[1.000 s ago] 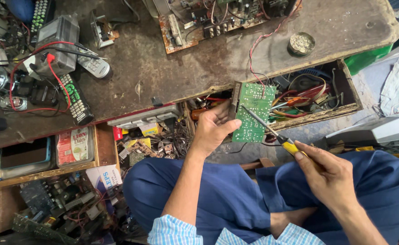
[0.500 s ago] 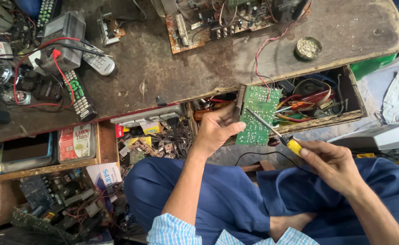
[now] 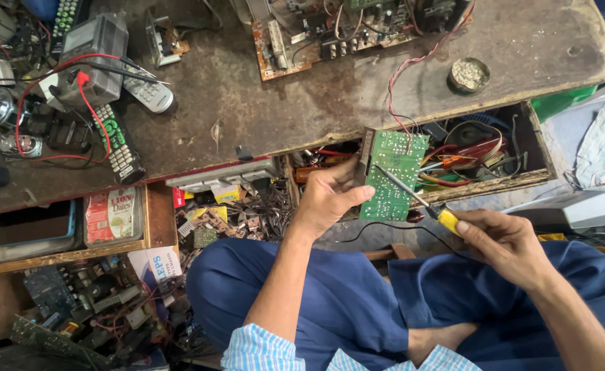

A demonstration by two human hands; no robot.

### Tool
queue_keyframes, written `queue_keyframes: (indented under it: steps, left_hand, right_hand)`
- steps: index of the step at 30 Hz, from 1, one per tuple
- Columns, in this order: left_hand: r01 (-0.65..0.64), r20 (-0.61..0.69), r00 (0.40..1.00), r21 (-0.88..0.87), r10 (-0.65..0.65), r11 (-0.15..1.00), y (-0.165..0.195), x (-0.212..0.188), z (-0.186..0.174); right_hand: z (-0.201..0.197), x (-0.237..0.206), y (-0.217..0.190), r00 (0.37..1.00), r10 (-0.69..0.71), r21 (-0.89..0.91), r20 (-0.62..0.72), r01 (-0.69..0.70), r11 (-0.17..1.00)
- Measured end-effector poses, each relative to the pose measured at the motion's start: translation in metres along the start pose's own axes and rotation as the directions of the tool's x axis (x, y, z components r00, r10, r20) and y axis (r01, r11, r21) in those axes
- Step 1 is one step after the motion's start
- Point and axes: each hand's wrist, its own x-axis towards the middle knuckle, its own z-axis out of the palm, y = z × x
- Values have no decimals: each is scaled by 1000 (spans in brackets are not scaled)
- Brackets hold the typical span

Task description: The person sits at a cluttered electronics repair bench and solders a green circuit board, holding the board in one hand and a soldering iron in the other. They dip the iron tip into a small solder container, reposition and turn the board, and solder different points across its underside.

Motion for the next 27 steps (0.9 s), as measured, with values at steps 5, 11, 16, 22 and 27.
queue_keyframes:
  steps: [5,11,16,22,27]
  left_hand:
    - [17,-16,1000,12,-17,1000,-1,0,-1]
    - [8,-8,1000,2,-8,1000,-1,1,0]
    - [18,-16,1000,46,-18,999,1,1,0]
    - [12,-4,1000,28,-12,1000,0,0,0]
    - [11,-2,1000,12,-11,1000,-3,2,-1]
  right_hand:
    - [0,-1,0,988,-155,-182,-24,149,972]
    - [1,-6,-7,978,-206,-305,-38,185,934]
    - [4,-8,-4,998,-60,-84,-27,58,995]
    - [7,-7,-4,999,44,56,33,-45,997]
    - [13,-11,-7,984,-177,-163,-29,170,972]
